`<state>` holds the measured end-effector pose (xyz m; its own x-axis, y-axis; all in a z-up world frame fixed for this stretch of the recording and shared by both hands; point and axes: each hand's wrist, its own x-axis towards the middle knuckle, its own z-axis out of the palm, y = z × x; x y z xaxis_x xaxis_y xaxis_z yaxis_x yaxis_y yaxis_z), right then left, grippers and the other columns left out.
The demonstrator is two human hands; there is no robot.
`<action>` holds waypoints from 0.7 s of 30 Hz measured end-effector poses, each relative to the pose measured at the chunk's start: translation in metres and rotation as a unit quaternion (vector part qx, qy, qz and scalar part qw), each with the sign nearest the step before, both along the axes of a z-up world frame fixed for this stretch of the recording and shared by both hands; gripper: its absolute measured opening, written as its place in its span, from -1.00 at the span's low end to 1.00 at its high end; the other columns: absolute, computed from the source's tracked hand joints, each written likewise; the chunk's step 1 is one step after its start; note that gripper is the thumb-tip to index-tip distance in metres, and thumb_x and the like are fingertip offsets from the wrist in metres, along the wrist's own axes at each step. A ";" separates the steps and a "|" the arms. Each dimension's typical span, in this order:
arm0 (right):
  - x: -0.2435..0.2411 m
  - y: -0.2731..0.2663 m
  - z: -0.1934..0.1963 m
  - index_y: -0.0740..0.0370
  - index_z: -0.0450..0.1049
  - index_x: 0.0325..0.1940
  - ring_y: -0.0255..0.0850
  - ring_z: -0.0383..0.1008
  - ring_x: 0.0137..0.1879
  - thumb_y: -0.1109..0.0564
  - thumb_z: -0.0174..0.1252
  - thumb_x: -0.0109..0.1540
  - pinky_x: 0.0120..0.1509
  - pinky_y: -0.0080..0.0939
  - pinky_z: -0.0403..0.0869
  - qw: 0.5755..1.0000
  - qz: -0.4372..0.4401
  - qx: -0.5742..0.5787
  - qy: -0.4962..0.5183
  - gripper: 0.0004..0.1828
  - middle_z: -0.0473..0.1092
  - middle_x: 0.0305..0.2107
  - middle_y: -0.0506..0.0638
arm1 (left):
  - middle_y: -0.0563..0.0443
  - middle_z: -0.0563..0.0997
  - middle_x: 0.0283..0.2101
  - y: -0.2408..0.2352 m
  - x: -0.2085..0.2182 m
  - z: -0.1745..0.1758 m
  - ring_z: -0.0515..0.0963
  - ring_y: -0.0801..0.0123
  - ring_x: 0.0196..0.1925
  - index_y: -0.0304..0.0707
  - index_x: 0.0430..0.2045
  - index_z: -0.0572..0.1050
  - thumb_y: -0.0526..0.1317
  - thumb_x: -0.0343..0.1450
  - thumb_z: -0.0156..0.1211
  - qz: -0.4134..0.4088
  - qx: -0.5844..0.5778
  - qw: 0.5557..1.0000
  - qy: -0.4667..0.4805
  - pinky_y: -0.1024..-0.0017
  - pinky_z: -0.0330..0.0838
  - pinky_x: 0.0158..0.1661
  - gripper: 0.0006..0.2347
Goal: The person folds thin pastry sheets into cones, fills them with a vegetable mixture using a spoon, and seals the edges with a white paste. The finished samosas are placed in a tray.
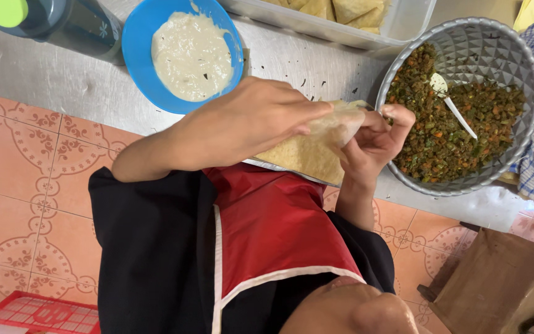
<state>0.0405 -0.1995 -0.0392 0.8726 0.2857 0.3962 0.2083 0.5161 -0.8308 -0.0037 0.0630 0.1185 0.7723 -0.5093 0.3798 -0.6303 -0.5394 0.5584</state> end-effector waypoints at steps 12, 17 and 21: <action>0.004 0.016 -0.012 0.04 0.12 0.39 -0.16 0.51 0.02 0.30 0.36 0.23 0.19 -0.23 0.48 0.999 0.011 0.042 -0.006 -0.25 0.53 -0.11 0.12 | -0.13 0.59 -0.23 -0.007 0.006 0.013 0.59 0.05 -0.14 -0.45 -0.03 0.54 -0.40 0.28 0.26 0.015 0.046 0.998 -0.035 0.20 0.51 -0.17 -0.65; 0.004 0.023 -0.010 -0.02 0.06 0.39 -0.18 0.37 0.24 0.21 0.44 0.16 0.30 -0.19 0.45 0.998 -0.043 -0.048 -0.026 -0.14 0.40 0.05 0.08 | -0.13 0.58 -0.23 -0.008 0.007 0.012 0.63 0.05 -0.17 -0.43 -0.04 0.53 -0.40 0.33 0.25 0.004 0.012 0.999 -0.051 0.18 0.53 -0.19 -0.70; 0.017 0.020 -0.008 -0.01 0.05 0.40 -0.15 0.59 -0.04 0.16 0.37 0.27 0.10 -0.29 0.54 0.996 0.023 -0.050 -0.070 -0.24 0.54 -0.09 0.18 | -0.12 0.60 -0.23 -0.008 0.003 0.004 0.65 0.10 -0.22 -0.42 -0.02 0.54 -0.42 0.44 0.29 0.011 -0.012 0.999 -0.034 0.21 0.54 -0.24 -0.77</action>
<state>0.0579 -0.1796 -0.0471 0.7961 0.3692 0.4795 0.3027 0.4433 -0.8438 -0.0006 0.0554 0.1225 0.7550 -0.4818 0.4448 -0.6555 -0.5403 0.5276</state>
